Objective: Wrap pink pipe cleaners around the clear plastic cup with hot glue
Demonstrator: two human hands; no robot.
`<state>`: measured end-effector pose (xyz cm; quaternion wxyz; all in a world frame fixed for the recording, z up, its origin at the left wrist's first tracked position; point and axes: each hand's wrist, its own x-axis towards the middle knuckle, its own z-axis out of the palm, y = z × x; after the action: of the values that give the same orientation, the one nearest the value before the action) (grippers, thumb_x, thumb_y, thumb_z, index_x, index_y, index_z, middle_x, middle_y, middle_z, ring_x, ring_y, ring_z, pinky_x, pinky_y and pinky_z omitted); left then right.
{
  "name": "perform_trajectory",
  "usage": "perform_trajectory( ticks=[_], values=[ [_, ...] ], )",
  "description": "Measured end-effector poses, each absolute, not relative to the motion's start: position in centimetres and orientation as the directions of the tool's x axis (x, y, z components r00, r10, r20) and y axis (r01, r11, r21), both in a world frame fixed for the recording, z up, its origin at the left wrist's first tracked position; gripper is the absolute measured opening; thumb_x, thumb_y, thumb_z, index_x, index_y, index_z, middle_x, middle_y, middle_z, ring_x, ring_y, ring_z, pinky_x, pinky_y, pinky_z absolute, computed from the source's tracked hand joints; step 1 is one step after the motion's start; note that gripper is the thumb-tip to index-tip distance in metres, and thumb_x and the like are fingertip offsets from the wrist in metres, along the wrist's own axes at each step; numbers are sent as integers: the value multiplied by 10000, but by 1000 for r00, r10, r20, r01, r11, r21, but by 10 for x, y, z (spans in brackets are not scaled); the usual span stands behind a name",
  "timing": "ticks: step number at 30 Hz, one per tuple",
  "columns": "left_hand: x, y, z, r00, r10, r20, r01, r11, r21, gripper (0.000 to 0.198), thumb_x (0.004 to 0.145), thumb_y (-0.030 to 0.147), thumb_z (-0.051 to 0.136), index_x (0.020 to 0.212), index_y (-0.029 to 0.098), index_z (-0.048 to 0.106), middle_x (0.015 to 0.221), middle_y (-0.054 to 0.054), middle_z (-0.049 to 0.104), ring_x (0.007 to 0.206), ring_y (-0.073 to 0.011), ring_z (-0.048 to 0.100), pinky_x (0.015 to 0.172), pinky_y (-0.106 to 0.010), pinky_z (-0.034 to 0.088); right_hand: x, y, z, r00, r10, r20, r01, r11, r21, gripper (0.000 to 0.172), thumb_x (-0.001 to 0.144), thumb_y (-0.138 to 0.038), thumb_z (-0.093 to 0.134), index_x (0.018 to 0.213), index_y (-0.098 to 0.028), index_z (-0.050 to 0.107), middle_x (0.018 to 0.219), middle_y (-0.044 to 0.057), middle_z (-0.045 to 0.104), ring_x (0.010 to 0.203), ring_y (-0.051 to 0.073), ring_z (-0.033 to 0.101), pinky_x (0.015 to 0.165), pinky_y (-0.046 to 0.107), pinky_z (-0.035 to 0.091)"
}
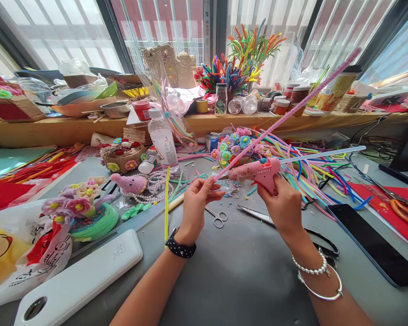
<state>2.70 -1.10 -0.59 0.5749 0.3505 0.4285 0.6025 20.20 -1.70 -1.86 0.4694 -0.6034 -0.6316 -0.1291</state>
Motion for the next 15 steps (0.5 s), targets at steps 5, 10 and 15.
perform_trajectory(
  ticks=[5,10,15],
  values=[
    [27,-10,-6,-94,993,-71,-393,29,919,277,671,359,706,654,145,531,652,4,667,532,-110,651,539,-203,496,202,-18,-18,163,643,749,890,231,-393,142,757,-276,560,654,-190,513,499,-26,446,440,132,369,455,249,264],
    [27,-9,-7,-91,994,-64,-388,24,921,290,665,372,708,649,148,524,659,2,666,552,-123,662,546,-213,494,204,-18,-19,163,636,754,896,223,-383,154,763,-294,562,663,-182,528,492,-25,454,436,130,375,456,245,269],
    [26,-10,-7,-101,993,-66,-381,23,924,295,657,382,709,650,150,526,656,6,664,561,-133,668,557,-225,497,205,-18,-19,166,637,753,896,222,-386,130,756,-277,550,669,-184,531,493,-26,452,434,130,379,460,247,272]
  ],
)
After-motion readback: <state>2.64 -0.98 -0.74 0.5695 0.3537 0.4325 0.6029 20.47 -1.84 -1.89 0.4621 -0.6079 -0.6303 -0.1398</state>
